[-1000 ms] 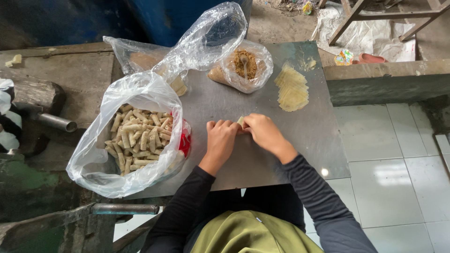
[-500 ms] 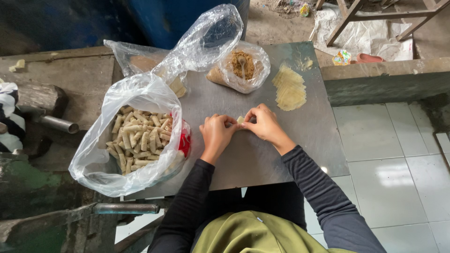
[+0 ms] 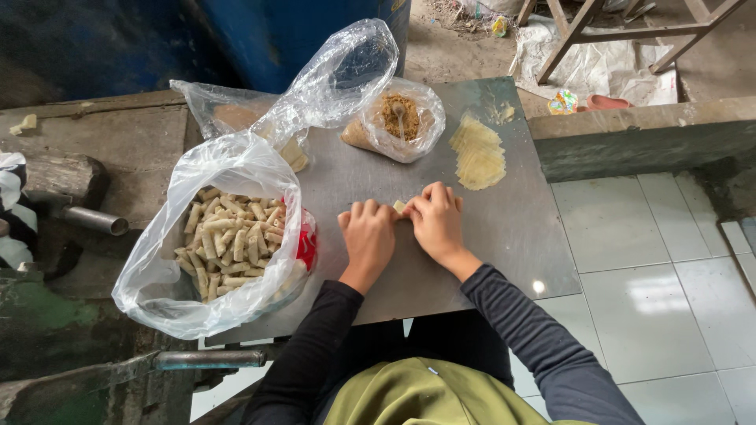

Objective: The person tears small pieces from a thin dough sheet, places brown filling onto a piece using a small stick, folds the dough over the filling, and places the filled roll into a plastic bag holding other finished rolls.

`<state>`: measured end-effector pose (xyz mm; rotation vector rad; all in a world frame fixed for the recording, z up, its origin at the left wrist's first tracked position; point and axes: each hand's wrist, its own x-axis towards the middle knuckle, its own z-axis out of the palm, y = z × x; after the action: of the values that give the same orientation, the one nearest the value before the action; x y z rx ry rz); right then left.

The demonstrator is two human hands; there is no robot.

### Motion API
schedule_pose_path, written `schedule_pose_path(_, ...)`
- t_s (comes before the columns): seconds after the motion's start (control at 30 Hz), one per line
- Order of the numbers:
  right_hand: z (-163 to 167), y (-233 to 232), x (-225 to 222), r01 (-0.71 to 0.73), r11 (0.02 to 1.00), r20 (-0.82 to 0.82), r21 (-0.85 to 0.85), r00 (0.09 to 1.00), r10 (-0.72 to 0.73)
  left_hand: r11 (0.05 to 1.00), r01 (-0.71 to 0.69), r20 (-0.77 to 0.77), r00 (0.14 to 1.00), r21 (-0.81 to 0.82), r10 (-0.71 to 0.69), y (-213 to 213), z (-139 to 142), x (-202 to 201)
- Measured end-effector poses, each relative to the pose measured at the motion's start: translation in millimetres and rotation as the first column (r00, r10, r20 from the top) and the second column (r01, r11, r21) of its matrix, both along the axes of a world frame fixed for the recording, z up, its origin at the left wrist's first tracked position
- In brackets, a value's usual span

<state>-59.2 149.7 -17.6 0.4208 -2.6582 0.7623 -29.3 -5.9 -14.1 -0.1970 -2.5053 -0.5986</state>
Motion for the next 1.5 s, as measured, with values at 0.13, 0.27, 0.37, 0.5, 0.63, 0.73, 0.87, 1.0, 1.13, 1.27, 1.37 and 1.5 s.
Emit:
schedule_pose_path(0.13,-3,-3,-17,0.064,0.986,0.165,-0.156,0.986,-0.038,0.940,-0.176,0.363,0.930,0.294,0.060,-3,5,-12)
schedule_pose_path(0.27,-4,4,-19,-0.031,0.989,0.104,-0.146,0.994,0.046,0.971,-0.086,0.202,0.979,0.224,0.040,-7,6,-12)
schedule_pose_path(0.37,0,15,-13,-0.131,0.988,0.058,-0.082,0.989,0.136,0.994,0.026,0.089,0.995,0.102,-0.035,-10,6,-7)
schedule_pose_path(0.5,3,10,-9,-0.101,0.995,-0.058,-0.012,0.993,0.100,1.000,0.000,0.008,1.000,0.015,0.000,-5,1,-6)
schedule_pose_path(0.63,-2,-7,-14,0.117,0.989,0.124,-0.095,0.987,-0.104,0.959,-0.196,0.200,0.967,0.205,0.155,10,-14,-18)
schedule_pose_path(0.73,-7,-18,-28,0.195,0.977,0.110,-0.086,0.976,-0.186,0.936,-0.289,0.228,0.943,0.199,0.243,17,-29,-34)
schedule_pose_path(0.87,-12,-31,-48,0.212,0.977,0.011,-0.030,0.977,-0.211,0.948,-0.283,0.146,0.954,0.144,0.263,18,-41,-57)
schedule_pose_path(1.0,-13,-31,-66,0.201,0.979,0.045,-0.033,0.979,-0.200,0.962,-0.227,0.125,0.970,0.151,0.209,10,-40,-75)
schedule_pose_path(1.13,-11,-1,-76,0.200,0.966,0.063,-0.162,0.979,-0.192,0.972,-0.111,0.255,0.965,0.208,0.055,-2,-24,-74)
schedule_pose_path(1.27,-3,68,-73,0.095,0.957,-0.152,-0.273,0.978,-0.140,0.981,0.049,0.192,0.978,0.190,-0.086,-12,4,-56)
schedule_pose_path(1.37,11,112,-64,0.090,0.965,-0.085,-0.248,0.990,-0.114,0.992,0.047,0.088,0.994,0.115,-0.057,-6,33,-41)
schedule_pose_path(1.5,20,129,-52,0.032,0.997,0.004,-0.066,0.999,-0.031,0.996,-0.086,-0.051,0.995,0.039,0.088,-16,76,3)
